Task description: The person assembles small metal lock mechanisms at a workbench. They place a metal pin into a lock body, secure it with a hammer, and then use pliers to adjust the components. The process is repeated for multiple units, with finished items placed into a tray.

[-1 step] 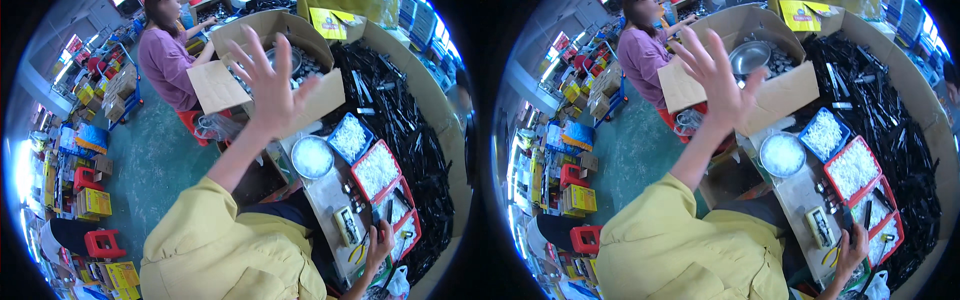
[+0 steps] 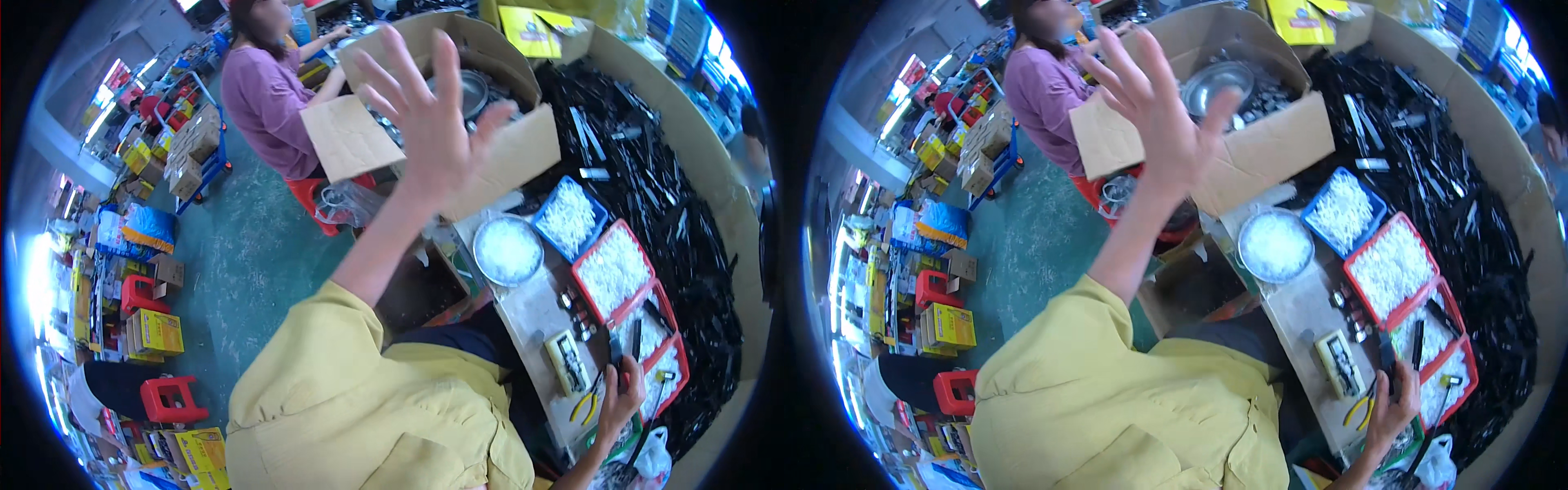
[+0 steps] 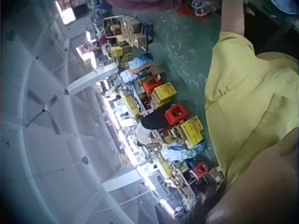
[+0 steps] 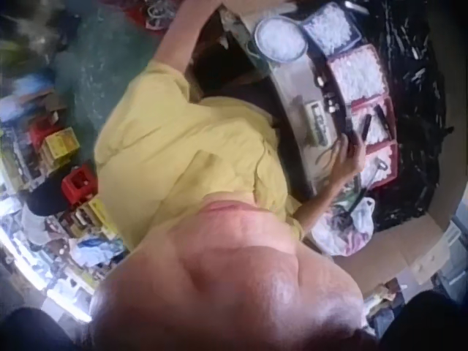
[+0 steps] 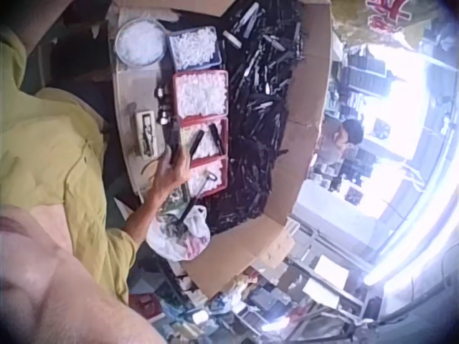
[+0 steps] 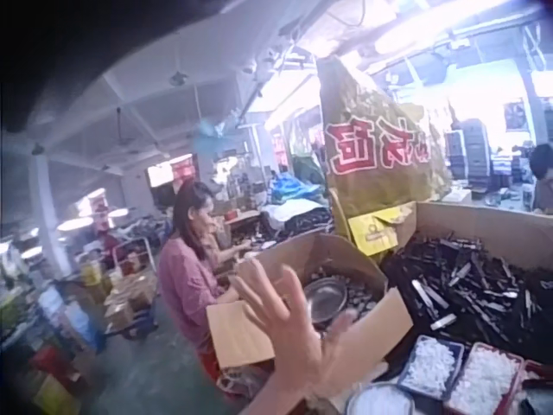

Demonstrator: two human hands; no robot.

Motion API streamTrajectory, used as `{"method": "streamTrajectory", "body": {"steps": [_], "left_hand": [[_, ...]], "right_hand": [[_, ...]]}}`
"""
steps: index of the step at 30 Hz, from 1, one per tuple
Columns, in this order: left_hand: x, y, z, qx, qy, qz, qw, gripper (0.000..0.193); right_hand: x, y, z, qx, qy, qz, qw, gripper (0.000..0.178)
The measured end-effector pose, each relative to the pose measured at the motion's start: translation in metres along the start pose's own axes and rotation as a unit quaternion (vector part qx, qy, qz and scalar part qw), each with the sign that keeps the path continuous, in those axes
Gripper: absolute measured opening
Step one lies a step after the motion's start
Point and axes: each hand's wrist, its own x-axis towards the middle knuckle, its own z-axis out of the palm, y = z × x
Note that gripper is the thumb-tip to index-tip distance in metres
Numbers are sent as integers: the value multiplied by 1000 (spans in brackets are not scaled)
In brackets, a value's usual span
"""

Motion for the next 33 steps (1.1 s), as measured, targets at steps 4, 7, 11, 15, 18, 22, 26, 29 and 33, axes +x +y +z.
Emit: {"method": "streamTrajectory", "body": {"steps": [4, 7, 11, 15, 18, 22, 26, 29, 33], "left_hand": [[-13, 49, 3, -32, -113, 32, 993, 94], [-65, 96, 0, -260, -169, 102, 945, 68], [-144, 157, -2, -365, -333, 33, 869, 42], [-191, 188, 0, -452, -421, -61, 785, 29], [-210, 191, -1, -483, -471, -151, 722, 25], [-219, 187, 1, -487, -479, -173, 709, 22], [-223, 187, 1, -493, -494, -192, 690, 21], [-222, 188, 2, -497, -488, -181, 694, 20], [-219, 193, -1, -491, -480, -143, 713, 18]], "right_hand": [[-25, 13, -4, 11, 21, 35, 999, 26], [-31, -4, -4, 18, 22, 23, 999, 29], [-42, 14, 14, 50, 7, 69, 996, 30], [-52, 18, 27, 28, -2, 57, 998, 29], [-49, 12, 36, 28, -20, 61, 998, 29], [-44, 10, 43, 12, -40, 46, 998, 29], [-40, 10, 43, -9, -58, 44, 997, 29], [-40, 12, 43, -22, -66, 45, 997, 29], [-37, 14, 43, -45, -78, 33, 995, 28]]}}
